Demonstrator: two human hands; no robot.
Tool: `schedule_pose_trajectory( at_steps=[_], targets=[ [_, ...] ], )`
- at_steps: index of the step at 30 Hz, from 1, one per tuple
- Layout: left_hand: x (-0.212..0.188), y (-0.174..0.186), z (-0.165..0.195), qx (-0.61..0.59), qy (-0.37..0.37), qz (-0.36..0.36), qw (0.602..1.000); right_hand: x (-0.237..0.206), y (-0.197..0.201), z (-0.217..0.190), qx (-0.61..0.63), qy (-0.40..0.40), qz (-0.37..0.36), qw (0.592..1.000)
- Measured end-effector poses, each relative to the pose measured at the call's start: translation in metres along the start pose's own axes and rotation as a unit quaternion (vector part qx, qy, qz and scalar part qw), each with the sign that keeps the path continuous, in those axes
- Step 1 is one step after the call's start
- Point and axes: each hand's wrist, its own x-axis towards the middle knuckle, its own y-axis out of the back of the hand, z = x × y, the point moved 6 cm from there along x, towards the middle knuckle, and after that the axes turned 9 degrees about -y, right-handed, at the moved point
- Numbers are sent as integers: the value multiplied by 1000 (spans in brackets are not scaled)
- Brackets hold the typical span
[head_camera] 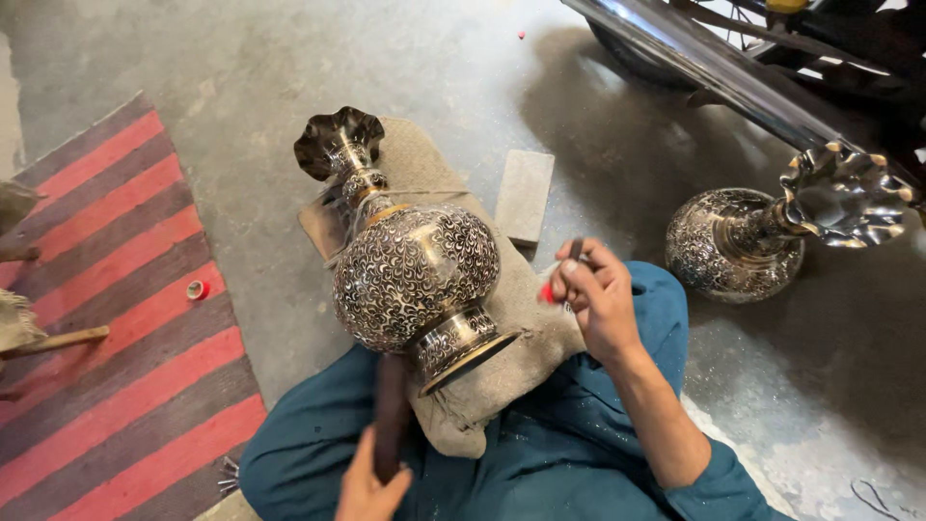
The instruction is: The person sits cross-legged on the floor with an ornate brass vase resting on a cloth cushion on their lap. They hold a small chisel against the vase's engraved surface and strike it with a wooden mallet, repositioning the chisel repeatedly to chase the decorative pattern, occasionally rotating the vase.
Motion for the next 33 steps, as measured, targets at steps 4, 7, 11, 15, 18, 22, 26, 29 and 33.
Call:
schedule_pose_trajectory(
  at_steps=[4, 7, 11, 15, 18, 22, 26, 29, 33],
  targets=[
    [21, -3, 64, 145, -110, 23, 983, -18, 2, 14, -169, -51, 16, 984],
    [33, 10, 148, 190, -190, 164, 949, -27, 6, 18, -264, -39, 40, 963],
    [41, -15, 253, 205, -439, 124, 866, -39, 11, 12, -394, 31, 75, 916],
    [71, -44, 284, 286, -529, -1, 799, -52, 22, 8, -458, 15, 103, 883],
    [79, -48, 280, 303, -552, -12, 776, -55, 33, 7, -484, -63, 103, 867],
    [77, -49, 261, 259, -573, 7, 778, -62, 50, -5, -610, -89, 102, 781],
    [72, -42, 236, 181, -563, 118, 798, -62, 52, -26, -636, -1, 91, 767],
    [70, -46, 220, 163, -561, 163, 795, -54, 44, -32, -560, -1, 96, 823],
    [68, -48, 209, 121, -559, 175, 801, -47, 4, -61, -515, 101, 54, 849]
  ],
)
